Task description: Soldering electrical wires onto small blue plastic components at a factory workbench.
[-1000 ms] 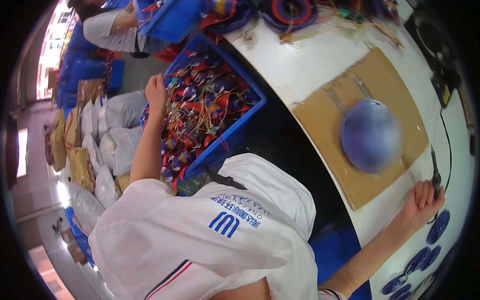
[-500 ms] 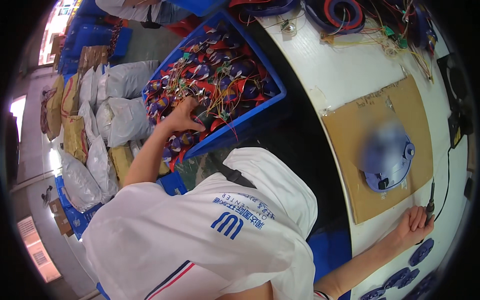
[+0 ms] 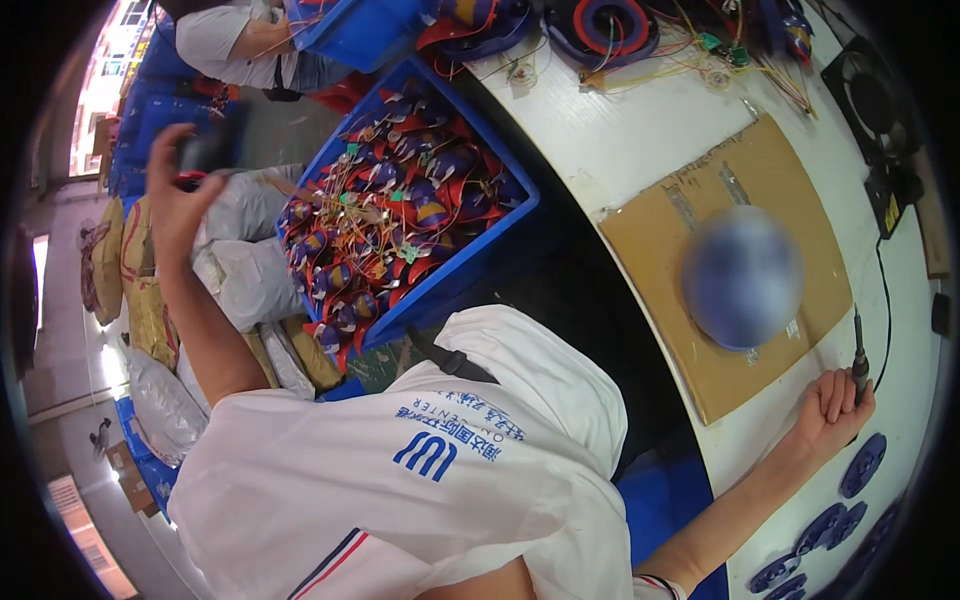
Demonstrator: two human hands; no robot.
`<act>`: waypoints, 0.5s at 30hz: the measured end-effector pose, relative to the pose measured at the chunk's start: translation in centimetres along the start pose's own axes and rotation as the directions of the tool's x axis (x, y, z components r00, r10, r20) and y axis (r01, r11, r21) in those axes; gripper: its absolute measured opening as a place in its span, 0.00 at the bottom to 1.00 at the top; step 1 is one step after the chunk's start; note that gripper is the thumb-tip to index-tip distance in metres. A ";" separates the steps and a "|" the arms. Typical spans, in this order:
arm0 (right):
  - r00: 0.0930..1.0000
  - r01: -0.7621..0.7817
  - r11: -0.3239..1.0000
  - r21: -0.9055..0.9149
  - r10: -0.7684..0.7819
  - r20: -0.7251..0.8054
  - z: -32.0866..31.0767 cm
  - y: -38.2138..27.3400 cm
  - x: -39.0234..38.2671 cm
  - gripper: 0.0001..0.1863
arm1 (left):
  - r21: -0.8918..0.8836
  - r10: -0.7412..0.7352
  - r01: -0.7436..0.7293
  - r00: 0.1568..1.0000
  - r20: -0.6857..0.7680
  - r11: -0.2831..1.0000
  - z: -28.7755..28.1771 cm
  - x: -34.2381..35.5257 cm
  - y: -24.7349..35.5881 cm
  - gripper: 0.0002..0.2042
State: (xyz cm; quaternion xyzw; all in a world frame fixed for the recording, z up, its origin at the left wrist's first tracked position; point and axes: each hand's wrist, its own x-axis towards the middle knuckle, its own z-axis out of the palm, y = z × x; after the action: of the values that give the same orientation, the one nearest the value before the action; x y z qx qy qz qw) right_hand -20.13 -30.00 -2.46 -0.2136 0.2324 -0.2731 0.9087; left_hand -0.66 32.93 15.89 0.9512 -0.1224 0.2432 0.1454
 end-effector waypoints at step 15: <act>0.975 0.157 0.988 0.003 -0.155 -0.159 2.4 1.3 -1.4 0.12 | -0.659 0.296 -0.349 0.935 -0.196 0.666 6.8 12.4 22.5 0.23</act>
State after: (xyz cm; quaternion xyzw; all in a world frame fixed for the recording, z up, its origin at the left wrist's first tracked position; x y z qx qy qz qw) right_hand -19.31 -27.53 -0.76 -0.2019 0.2841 -0.3615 0.8648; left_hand 5.96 7.72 21.19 0.7834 -0.3642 0.2366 0.4445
